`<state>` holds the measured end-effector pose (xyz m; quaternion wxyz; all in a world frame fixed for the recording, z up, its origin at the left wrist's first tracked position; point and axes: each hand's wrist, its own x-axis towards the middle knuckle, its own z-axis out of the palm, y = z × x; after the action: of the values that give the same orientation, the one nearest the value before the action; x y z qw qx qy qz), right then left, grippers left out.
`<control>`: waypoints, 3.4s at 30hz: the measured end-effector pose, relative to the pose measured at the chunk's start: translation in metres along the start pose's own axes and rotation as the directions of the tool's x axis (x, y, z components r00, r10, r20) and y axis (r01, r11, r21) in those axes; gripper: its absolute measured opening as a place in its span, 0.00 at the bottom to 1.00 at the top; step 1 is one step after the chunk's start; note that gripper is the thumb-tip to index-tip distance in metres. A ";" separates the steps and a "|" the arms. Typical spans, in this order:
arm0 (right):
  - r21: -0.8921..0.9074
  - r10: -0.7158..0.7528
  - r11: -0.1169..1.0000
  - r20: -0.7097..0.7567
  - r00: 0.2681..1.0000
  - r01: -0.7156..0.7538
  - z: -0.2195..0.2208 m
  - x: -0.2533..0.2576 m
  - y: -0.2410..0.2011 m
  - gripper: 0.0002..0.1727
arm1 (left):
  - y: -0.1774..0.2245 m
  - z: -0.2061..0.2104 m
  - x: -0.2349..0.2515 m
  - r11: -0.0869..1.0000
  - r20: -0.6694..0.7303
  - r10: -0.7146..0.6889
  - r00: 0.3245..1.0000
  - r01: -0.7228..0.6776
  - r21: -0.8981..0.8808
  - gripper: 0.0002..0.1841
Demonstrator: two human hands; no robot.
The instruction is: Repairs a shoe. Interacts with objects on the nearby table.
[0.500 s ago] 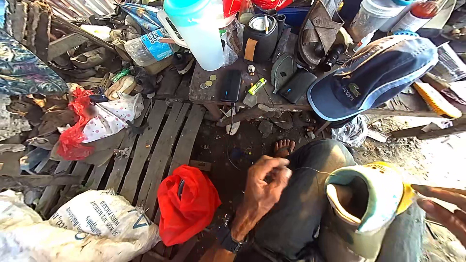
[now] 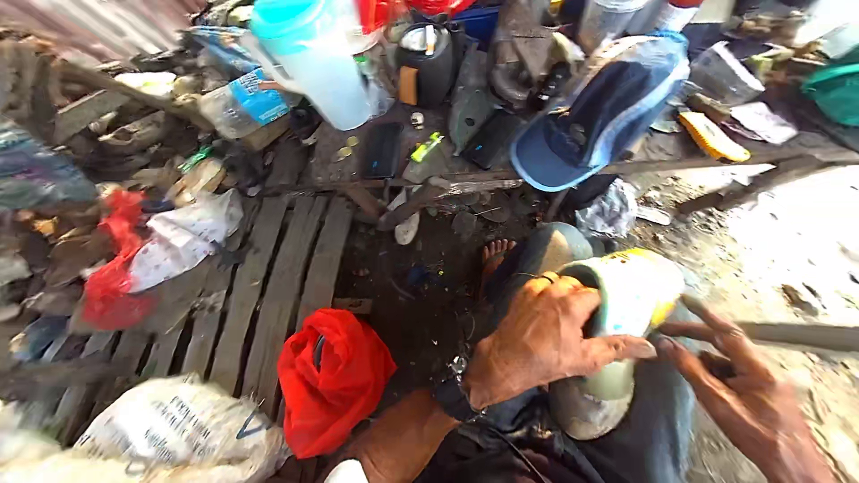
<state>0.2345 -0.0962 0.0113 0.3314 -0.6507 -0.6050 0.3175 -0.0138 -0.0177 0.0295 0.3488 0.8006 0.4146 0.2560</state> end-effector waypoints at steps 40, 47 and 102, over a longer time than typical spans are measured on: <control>-0.124 -0.127 0.986 -0.109 0.986 0.113 0.020 0.010 0.006 0.33 | 0.012 0.024 0.027 0.695 0.350 -0.296 0.888 0.452 -0.559 0.20; -0.092 0.090 0.991 -0.095 0.991 -0.099 -0.023 -0.003 0.017 0.24 | 0.000 0.041 0.032 0.529 0.327 -0.306 0.894 0.446 -0.722 0.15; -0.582 -0.223 0.710 0.349 0.910 0.397 -0.058 0.075 -0.031 0.14 | 0.000 0.052 0.037 0.194 0.252 -0.384 0.888 0.344 -0.919 0.18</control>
<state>0.2683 -0.0230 0.0692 0.0577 -0.5661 -0.8148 0.1112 0.0414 -0.0047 0.0013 0.7948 0.3106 0.3636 0.3735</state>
